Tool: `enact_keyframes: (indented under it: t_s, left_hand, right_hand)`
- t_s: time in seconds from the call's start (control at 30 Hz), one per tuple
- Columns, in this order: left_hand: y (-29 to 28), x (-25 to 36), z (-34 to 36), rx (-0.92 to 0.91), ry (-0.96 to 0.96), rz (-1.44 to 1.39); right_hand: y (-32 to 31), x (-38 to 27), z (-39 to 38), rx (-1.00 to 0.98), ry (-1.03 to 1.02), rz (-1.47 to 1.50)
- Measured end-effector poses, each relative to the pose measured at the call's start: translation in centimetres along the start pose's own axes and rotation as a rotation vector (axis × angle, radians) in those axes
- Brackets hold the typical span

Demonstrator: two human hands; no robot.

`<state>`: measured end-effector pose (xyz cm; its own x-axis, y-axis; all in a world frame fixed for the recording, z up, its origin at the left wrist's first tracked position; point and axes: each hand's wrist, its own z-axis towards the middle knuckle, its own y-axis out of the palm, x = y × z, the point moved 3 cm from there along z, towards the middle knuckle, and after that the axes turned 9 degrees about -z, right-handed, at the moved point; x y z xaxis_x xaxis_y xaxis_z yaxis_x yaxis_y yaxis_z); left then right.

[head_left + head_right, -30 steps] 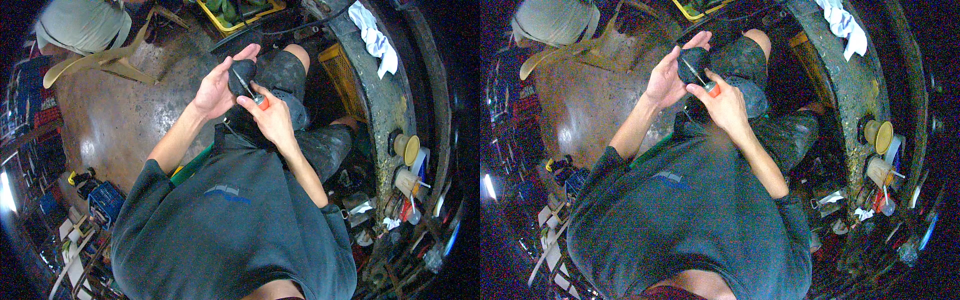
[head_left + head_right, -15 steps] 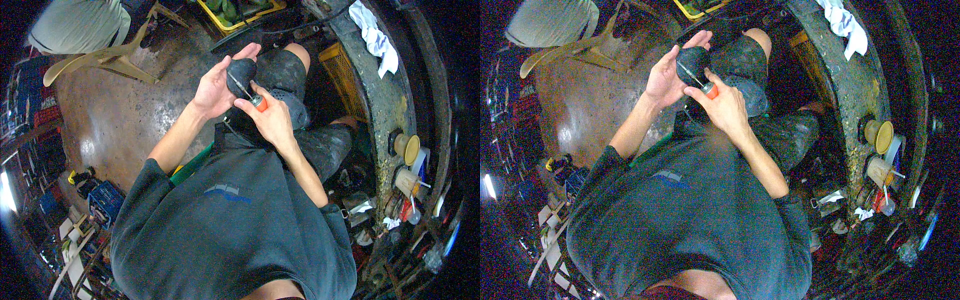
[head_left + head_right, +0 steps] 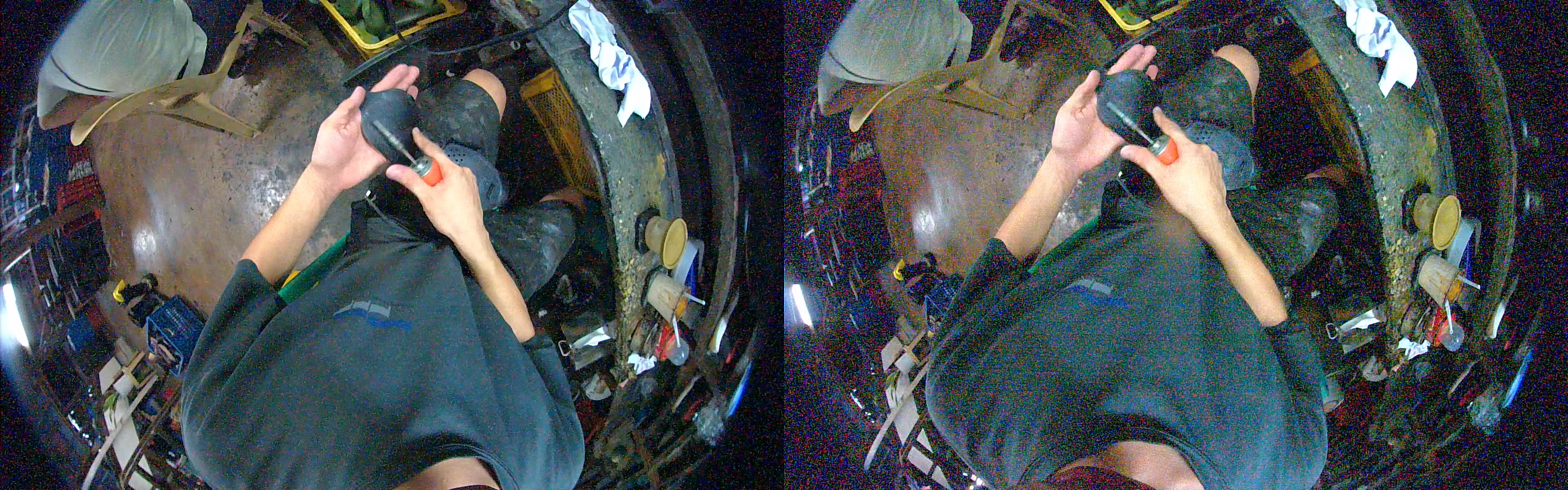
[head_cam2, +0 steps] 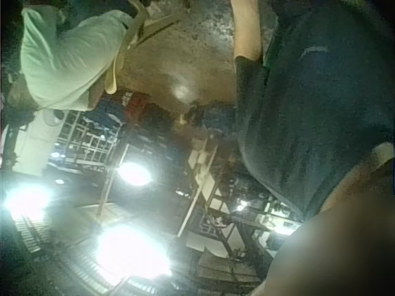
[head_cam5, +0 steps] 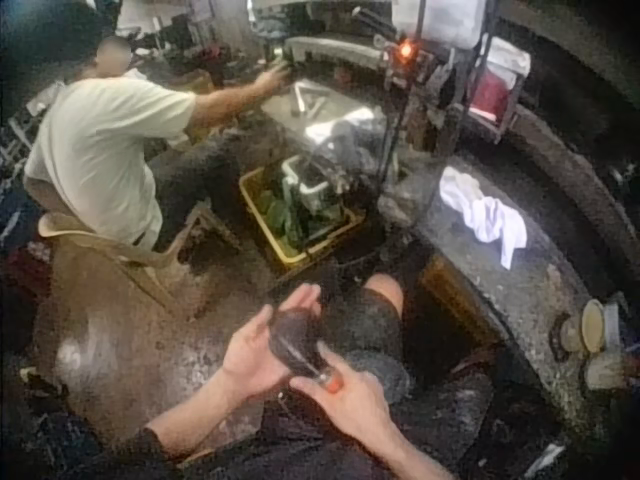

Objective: The person uses a red-handled awl to puncture and work on the sole of a black slip-on shoe. They repeatedly rotate the shoe, probe the sole, and inspect the puncture sites while seated on a low stool in a workshop.

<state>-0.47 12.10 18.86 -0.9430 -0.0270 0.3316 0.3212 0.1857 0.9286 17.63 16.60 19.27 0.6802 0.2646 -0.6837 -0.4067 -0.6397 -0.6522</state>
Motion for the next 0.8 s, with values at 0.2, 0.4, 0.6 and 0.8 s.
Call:
enact_keyframes:
  t_s: [0.2, 0.4, 0.6, 0.8]
  left_hand:
    - [-1.0, 0.1, 0.0, 0.020, 0.060, -0.172]
    - [-2.3, -0.6, 0.0, 0.092, 0.045, 0.022]
    - [-2.3, -0.9, 0.1, 0.108, -0.005, -0.076]
    - [-1.8, -1.2, 0.0, 0.106, -0.022, -0.040]
  right_hand:
    - [-0.1, 0.5, 0.0, 0.076, 0.116, 0.050]
    - [0.0, 0.6, 0.1, -0.030, 0.136, -0.029]
    - [0.1, 0.8, 0.5, 0.021, 0.135, -0.011]
    - [0.4, 1.2, 1.1, 0.016, 0.114, 0.031]
